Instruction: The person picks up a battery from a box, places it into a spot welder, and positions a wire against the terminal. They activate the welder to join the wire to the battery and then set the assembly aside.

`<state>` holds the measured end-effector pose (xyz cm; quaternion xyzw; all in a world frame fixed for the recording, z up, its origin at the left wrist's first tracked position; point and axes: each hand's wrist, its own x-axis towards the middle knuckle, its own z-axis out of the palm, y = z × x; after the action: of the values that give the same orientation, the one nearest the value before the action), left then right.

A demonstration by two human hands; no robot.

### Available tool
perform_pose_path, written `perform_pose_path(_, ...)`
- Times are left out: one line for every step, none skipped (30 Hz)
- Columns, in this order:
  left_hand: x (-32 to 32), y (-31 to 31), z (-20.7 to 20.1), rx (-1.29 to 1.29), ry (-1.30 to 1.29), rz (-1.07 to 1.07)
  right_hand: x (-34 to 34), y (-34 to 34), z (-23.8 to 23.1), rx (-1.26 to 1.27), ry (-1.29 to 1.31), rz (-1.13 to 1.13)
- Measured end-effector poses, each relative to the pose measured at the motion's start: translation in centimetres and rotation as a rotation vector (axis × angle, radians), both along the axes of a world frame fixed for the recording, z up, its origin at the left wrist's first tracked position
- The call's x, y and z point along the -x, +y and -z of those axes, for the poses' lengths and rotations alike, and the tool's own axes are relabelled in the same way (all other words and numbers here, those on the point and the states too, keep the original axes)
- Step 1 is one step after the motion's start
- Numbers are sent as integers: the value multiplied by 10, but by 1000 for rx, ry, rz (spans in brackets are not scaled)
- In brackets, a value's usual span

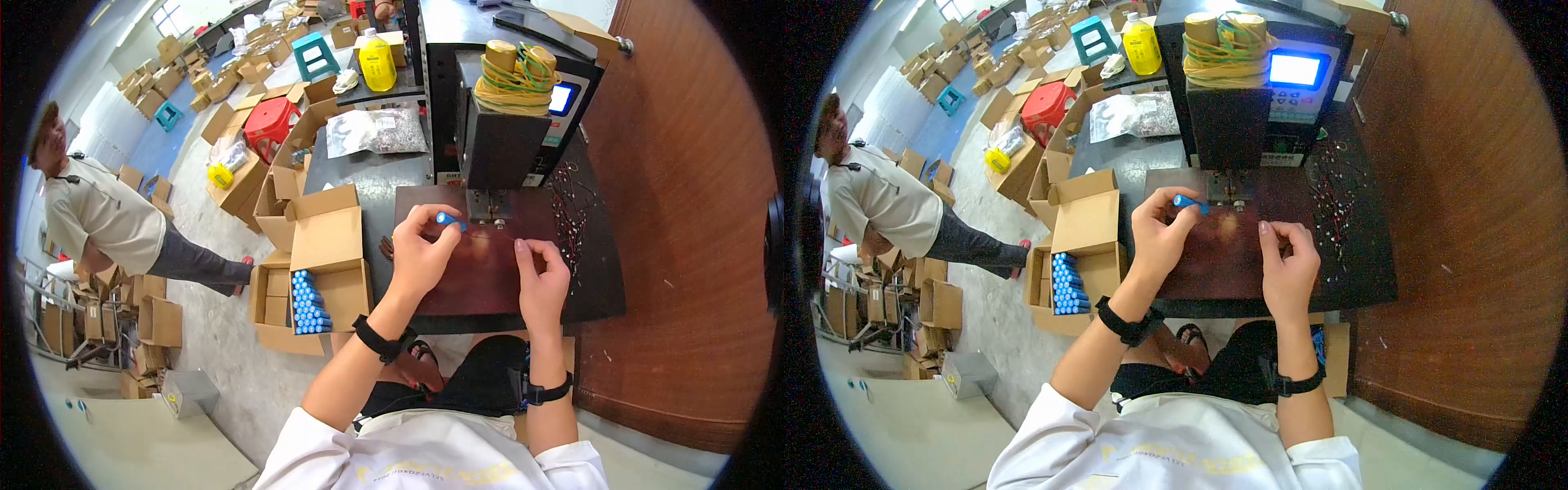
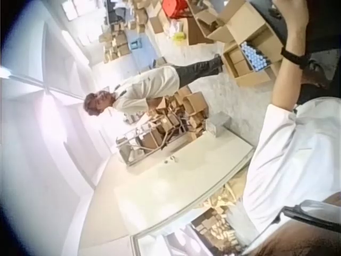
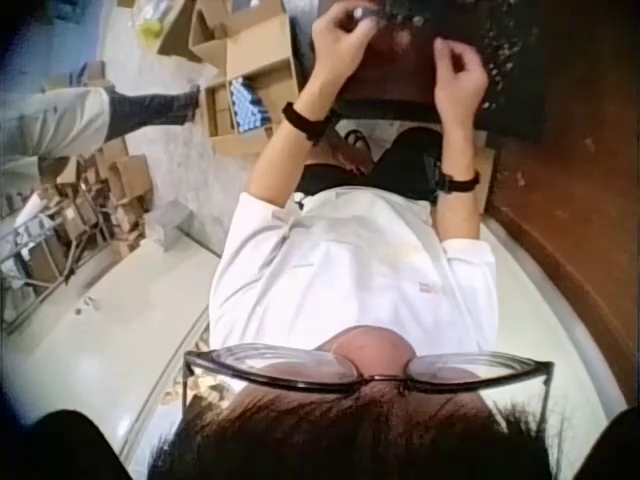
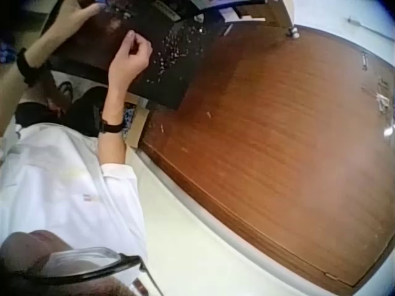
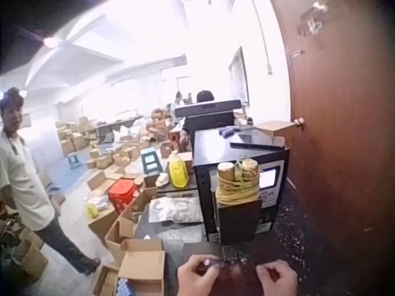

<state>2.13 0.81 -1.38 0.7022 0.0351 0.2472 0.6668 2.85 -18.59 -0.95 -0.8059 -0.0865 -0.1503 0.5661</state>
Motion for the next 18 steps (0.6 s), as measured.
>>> perform_pose_path(0, 1, 0, -1, -8, 10, 0, 2, 0, 0, 1, 1)
perform_pose_path(1, 1, 0, -3, -16, 20, 0, 5, 0, -40, 2, 9)
perform_pose_path(1, -1, -3, -2, -14, 22, -1, 6, 0, -79, 2, 17)
perform_pose_path(3, -4, -9, -144, 13, 2, -2, 7, 0, -78, 4, 19)
perform_pose_path(3, -6, -12, -286, 40, -18, -4, 7, 1, -94, -1, -18)
perform_pose_path(2, -6, -13, -285, 40, -18, -5, 8, 1, -109, -6, -57)
perform_pose_path(0, -7, -13, -426, 44, 25, -5, 9, 1, -109, -6, -57)
perform_pose_path(-3, -7, -14, -567, 47, 68, -5, 9, 0, -91, -28, -96)
perform_pose_path(-5, -8, -12, -636, 45, 66, -5, 10, -1, -73, -51, -137)
perform_pose_path(-6, -9, -10, -637, 46, 65, -5, 12, -2, -74, -49, -138)
perform_pose_path(-6, -10, -9, -666, 20, 49, -5, 14, -4, -65, -79, -127)
perform_pose_path(-7, -11, -8, -695, -6, 36, -5, 15, -4, -56, -107, -112)
perform_pose_path(-7, -11, -8, -694, -4, 38, -5, 15, -4, -55, -104, -110)
perform_pose_path(-6, -11, -8, -703, 1, 47, -5, 16, -4, -43, -123, -108)
perform_pose_path(-6, -10, -9, -712, 4, 55, -5, 17, -5, -32, -142, -106)
perform_pose_path(-6, -10, -10, -712, 6, 56, -5, 18, -6, -32, -141, -106)
perform_pose_path(-6, -10, -10, -726, 15, 63, -4, 18, -7, -38, -147, -101)
perform_pose_path(-6, -10, -11, -740, 23, 69, -4, 18, -8, -43, -154, -97)
